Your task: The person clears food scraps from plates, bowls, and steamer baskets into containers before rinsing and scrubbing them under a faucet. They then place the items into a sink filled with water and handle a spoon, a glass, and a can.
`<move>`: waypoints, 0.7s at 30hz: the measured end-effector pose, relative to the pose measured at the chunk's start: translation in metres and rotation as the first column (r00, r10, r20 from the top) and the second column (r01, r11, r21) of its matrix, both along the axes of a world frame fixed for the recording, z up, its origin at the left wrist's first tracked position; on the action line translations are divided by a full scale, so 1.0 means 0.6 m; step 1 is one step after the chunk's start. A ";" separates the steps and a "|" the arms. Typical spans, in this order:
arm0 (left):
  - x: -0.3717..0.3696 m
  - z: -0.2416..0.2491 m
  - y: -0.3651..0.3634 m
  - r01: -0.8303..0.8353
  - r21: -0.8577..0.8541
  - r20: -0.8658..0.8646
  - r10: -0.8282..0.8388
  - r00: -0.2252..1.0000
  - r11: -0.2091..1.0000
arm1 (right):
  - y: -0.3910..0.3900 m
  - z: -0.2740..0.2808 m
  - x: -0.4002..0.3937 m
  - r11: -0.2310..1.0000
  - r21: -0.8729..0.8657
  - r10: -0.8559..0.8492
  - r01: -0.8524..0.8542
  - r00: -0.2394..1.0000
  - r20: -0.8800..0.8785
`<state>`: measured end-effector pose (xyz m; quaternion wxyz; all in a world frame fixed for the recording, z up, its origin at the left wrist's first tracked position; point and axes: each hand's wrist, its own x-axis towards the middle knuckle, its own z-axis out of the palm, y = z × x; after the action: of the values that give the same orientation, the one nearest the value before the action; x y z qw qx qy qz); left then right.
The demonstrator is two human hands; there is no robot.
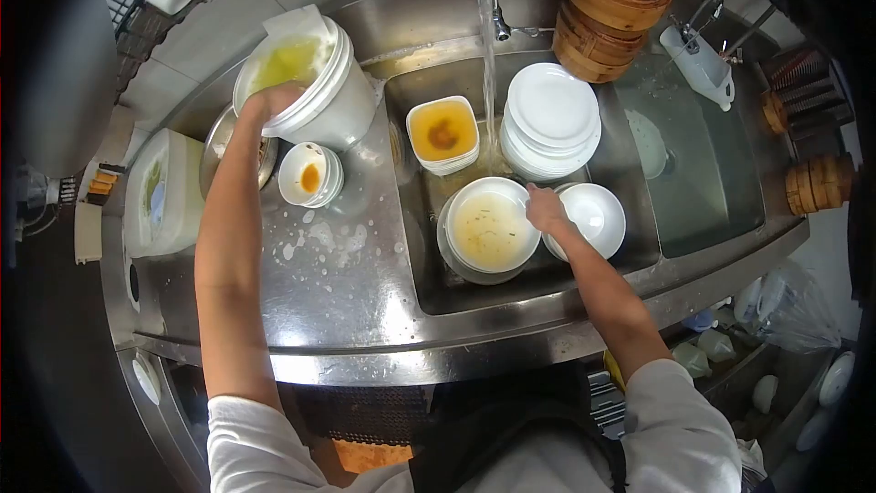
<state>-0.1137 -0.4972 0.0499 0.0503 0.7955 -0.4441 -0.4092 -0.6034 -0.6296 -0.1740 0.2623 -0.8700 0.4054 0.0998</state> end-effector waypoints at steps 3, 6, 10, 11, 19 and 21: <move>-0.035 0.012 0.006 -0.044 -0.340 0.304 0.154 0.940 0.939 | 0.007 0.027 0.003 0.998 -0.042 -0.040 0.042 0.998 0.051; -0.076 0.045 0.014 -0.073 -0.748 0.283 0.417 0.864 0.659 | 0.013 0.018 -0.019 0.991 -0.039 -0.116 0.127 0.970 0.212; -0.235 0.093 0.033 -0.237 -0.949 -0.112 0.479 0.871 0.209 | 0.016 -0.016 -0.011 0.773 0.558 -0.543 0.301 0.768 0.338; -0.291 0.096 0.046 -0.301 -0.911 -0.149 0.453 0.879 0.284 | 0.020 -0.003 0.000 0.555 0.768 -0.698 0.320 0.682 0.220; -0.522 -0.156 0.078 -0.515 -0.588 -0.473 0.250 0.845 0.624 | 0.033 0.215 0.057 0.969 -0.008 -0.206 0.247 0.826 0.525; -0.572 -0.203 0.061 -0.638 -0.477 -0.576 0.334 0.746 0.605 | 0.057 0.271 0.043 0.945 -0.270 -0.021 0.185 0.858 0.514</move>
<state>-0.4571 -0.4603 -0.0716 0.5308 0.7075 -0.2932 -0.3630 -0.5779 -0.5956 -0.0116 0.2242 -0.8726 0.3798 -0.2101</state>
